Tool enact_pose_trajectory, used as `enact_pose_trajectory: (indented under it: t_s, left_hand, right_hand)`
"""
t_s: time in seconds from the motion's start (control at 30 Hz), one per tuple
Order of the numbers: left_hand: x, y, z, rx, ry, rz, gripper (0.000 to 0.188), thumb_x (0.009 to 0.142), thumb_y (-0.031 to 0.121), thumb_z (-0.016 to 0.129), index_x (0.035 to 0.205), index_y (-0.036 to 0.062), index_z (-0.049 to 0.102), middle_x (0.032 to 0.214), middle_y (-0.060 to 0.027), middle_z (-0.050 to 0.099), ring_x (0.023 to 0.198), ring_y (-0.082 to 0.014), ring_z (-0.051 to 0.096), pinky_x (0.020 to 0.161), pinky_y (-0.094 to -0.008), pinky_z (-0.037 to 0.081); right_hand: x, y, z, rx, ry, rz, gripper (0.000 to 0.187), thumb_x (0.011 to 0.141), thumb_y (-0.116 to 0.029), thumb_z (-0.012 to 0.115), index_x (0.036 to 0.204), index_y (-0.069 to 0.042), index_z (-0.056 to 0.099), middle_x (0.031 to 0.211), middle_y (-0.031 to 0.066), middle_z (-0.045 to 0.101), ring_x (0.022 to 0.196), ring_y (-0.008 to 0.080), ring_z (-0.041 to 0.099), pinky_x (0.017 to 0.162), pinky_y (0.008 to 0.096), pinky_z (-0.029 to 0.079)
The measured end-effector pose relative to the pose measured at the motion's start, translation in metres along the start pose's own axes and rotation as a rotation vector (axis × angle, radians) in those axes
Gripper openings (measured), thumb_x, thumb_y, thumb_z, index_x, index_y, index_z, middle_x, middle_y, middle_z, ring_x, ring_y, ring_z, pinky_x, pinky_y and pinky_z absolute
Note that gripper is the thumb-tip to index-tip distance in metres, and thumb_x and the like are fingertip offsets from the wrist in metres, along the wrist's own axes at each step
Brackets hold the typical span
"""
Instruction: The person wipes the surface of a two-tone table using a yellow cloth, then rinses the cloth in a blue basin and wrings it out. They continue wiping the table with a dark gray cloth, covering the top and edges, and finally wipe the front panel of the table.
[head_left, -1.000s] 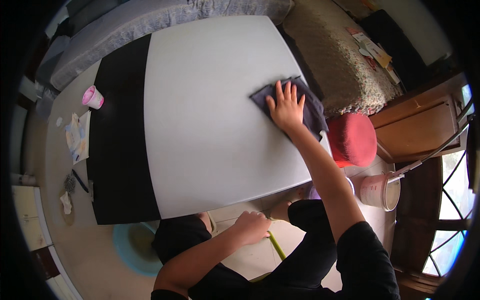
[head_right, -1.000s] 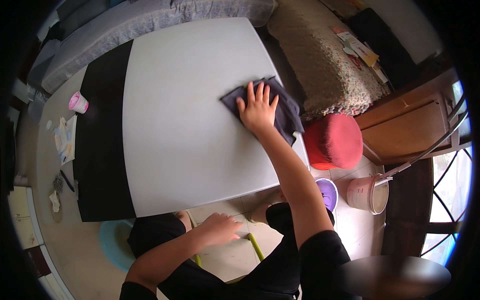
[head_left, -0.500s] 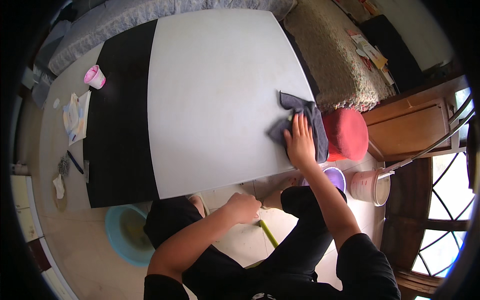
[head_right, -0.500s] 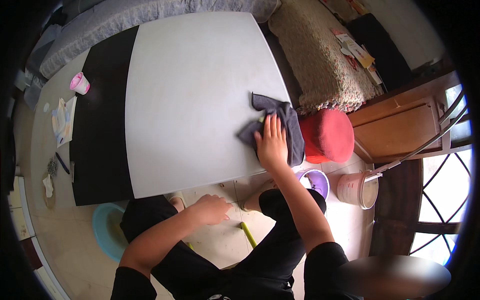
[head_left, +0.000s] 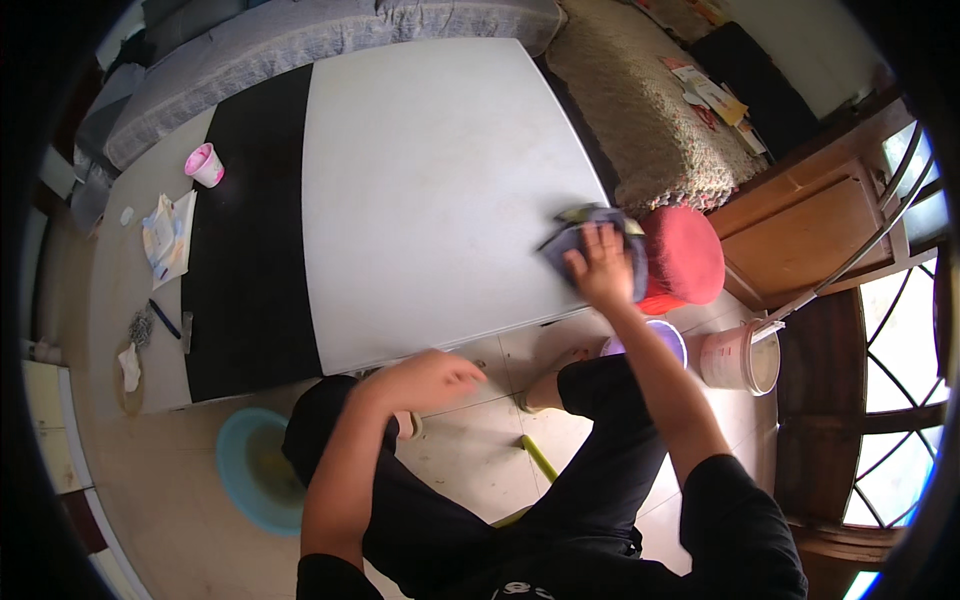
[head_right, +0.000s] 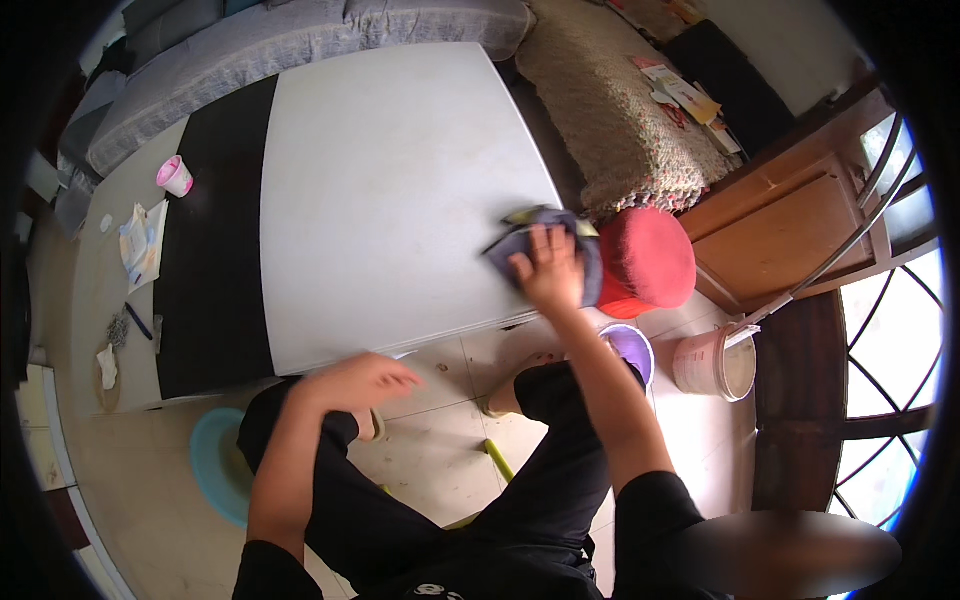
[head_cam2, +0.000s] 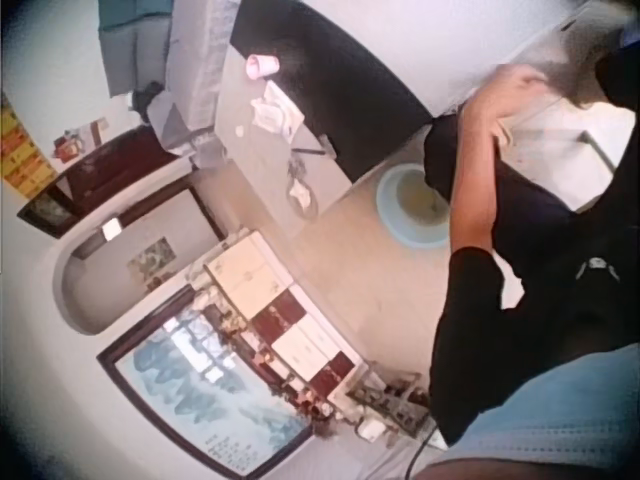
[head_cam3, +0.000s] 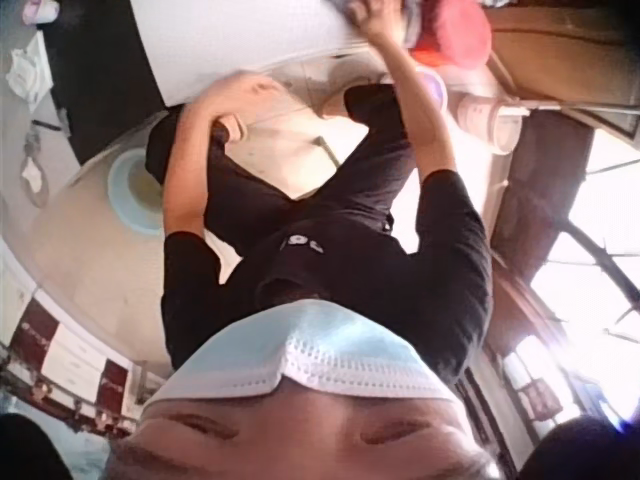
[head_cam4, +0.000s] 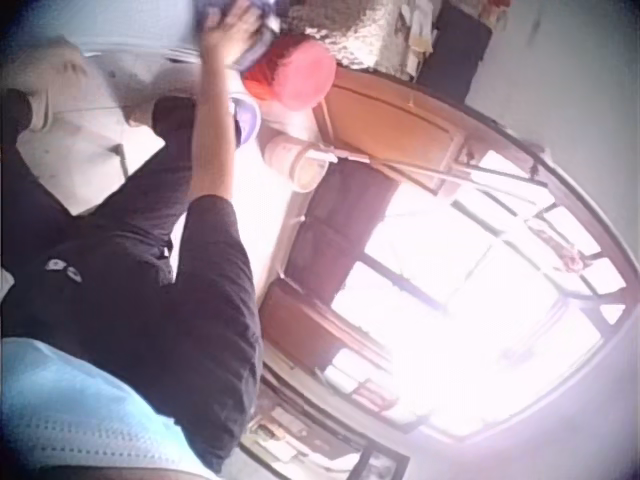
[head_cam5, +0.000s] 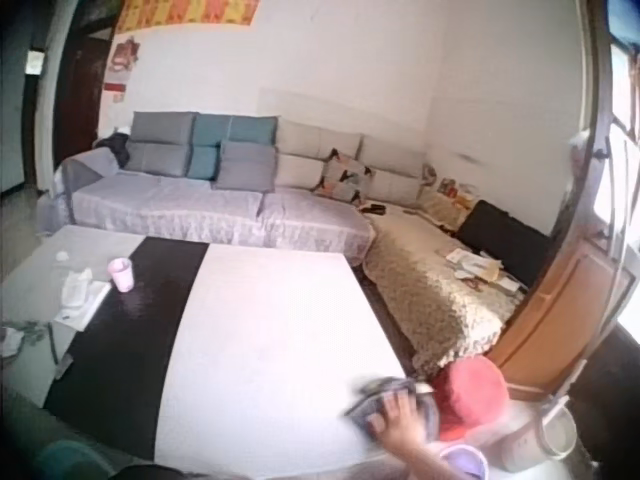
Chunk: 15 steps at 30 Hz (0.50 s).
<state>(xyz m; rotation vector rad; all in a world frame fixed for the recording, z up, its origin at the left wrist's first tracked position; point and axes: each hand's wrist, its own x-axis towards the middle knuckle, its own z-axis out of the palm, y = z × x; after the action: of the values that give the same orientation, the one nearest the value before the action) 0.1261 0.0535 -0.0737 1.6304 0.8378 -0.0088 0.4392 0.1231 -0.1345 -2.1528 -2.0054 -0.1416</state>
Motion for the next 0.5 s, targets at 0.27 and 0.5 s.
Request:
enact_pose_trajectory:
  t_s: [0.27, 0.5]
  left_hand:
    - [-0.078, -0.061, -0.051, 0.395, 1.179, -0.167, 0.035, 0.081, 0.016, 0.055, 0.114, 0.0061, 0.052, 0.117, -0.0159, 0.048, 0.109, -0.029, 0.044, 0.092, -0.0347, 0.035]
    - [-0.047, -0.071, -0.044, 0.593, 1.028, -0.391, 0.046, 0.079, 0.025, 0.058, 0.122, 0.0141, 0.047, 0.131, -0.0175, 0.035, 0.119, -0.0347, 0.032, 0.098, -0.0406, 0.029]
  right_hand:
    - [-0.03, -0.123, 0.013, -0.033, 0.035, 0.023, 0.059, 0.086, -0.047, 0.032, 0.134, -0.012, 0.028, 0.136, 0.0264, 0.018, 0.126, 0.0445, 0.014, 0.101, 0.054, 0.007]
    - [-0.061, -0.106, -0.015, 0.092, -0.187, -0.355, 0.067, 0.081, -0.053, 0.041, 0.134, -0.014, 0.027, 0.139, 0.0187, 0.018, 0.129, 0.0346, 0.014, 0.102, 0.0518, 0.011]
